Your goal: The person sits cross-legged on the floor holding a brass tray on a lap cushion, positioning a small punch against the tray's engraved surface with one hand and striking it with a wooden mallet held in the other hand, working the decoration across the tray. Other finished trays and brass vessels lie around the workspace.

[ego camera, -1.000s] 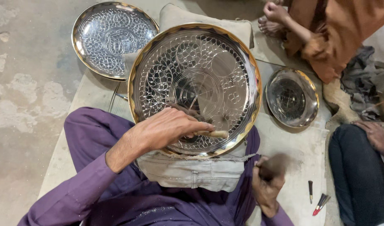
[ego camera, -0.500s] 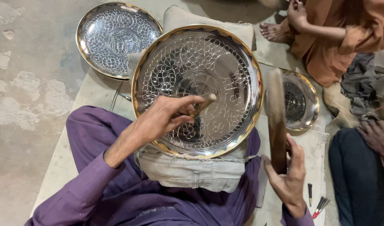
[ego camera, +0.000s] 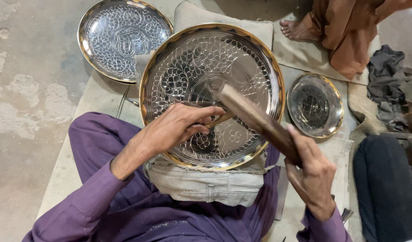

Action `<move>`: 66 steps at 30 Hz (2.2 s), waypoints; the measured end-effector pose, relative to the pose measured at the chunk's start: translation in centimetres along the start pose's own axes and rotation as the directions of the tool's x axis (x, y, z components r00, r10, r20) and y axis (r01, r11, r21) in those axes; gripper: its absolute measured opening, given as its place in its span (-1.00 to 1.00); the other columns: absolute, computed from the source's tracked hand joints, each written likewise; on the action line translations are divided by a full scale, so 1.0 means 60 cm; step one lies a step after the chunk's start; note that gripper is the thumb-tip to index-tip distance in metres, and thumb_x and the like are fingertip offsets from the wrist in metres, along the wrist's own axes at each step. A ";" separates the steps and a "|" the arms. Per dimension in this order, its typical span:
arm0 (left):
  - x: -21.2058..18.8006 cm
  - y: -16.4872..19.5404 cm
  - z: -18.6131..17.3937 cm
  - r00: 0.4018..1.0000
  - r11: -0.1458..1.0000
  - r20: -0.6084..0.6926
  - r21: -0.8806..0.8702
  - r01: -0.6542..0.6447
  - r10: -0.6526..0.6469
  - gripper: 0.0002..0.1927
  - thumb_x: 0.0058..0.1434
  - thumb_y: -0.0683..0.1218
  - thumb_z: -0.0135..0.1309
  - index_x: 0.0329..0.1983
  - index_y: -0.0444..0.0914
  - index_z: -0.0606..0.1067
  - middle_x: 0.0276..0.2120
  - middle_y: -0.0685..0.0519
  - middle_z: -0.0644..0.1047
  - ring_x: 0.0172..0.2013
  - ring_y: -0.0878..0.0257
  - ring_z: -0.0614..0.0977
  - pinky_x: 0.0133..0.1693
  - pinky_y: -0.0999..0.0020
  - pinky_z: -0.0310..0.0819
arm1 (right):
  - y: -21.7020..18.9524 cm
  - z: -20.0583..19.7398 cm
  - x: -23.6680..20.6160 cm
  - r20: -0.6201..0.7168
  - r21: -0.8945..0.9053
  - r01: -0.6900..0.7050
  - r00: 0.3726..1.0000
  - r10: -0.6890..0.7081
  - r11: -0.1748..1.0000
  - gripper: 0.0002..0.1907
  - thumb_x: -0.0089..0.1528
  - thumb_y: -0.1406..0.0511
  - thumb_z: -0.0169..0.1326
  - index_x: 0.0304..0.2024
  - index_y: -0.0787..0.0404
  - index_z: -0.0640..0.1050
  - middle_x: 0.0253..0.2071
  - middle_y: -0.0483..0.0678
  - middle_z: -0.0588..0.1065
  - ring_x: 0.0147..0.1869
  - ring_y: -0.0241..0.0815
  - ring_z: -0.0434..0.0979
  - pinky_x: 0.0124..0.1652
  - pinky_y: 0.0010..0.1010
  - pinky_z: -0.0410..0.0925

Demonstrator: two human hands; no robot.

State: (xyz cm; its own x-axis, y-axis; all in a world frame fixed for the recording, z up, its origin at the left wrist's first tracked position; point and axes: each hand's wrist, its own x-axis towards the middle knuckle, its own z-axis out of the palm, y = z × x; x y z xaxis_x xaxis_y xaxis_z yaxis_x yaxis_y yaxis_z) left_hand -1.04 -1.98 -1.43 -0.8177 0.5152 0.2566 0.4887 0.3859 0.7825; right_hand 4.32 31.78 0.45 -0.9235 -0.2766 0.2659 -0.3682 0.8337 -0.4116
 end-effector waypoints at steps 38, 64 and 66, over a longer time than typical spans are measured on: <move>-0.042 0.035 0.036 0.935 0.978 -0.287 -0.065 0.199 -0.210 -0.45 0.20 -0.25 0.18 0.28 -0.20 0.38 -0.23 -0.09 0.67 -0.26 0.02 0.74 -0.25 0.16 0.61 | -0.041 -0.033 0.122 0.069 -0.148 0.060 0.996 -0.050 0.987 -0.24 0.13 0.51 0.17 0.37 -0.10 0.45 -0.20 -0.03 0.59 -0.28 -0.12 0.61 -0.15 -0.29 0.48; -0.074 0.070 0.098 0.587 0.842 -0.634 -0.207 0.498 -0.503 -0.54 0.21 -0.14 0.27 0.07 -0.41 0.35 -0.34 -0.12 0.68 -0.30 0.11 0.78 -0.37 0.27 0.66 | -0.193 -0.073 0.239 0.352 -0.492 0.615 0.788 -0.505 0.617 -0.44 0.34 0.30 0.07 0.38 -0.26 0.44 -0.39 -0.22 0.53 -0.48 -0.29 0.50 -0.50 -0.40 0.36; -0.075 0.072 0.097 0.598 0.875 -0.655 -0.227 0.427 -0.462 -0.61 0.24 -0.15 0.25 0.02 -0.39 0.36 -0.30 -0.10 0.68 -0.25 0.12 0.78 -0.32 0.31 0.69 | -0.199 -0.074 0.241 0.386 -0.479 0.643 0.766 -0.514 0.598 -0.45 0.31 0.31 0.05 0.35 -0.23 0.46 -0.40 -0.22 0.53 -0.50 -0.28 0.49 -0.53 -0.41 0.34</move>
State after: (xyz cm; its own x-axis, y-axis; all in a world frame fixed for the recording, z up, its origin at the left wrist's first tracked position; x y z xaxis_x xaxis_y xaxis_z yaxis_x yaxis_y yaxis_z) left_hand 6.53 1.84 -2.50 -0.9137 -0.3718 0.1639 0.0095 0.3837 0.9234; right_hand -4.17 19.92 13.08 -0.5596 -0.8250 0.0792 -0.7622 0.5498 0.3418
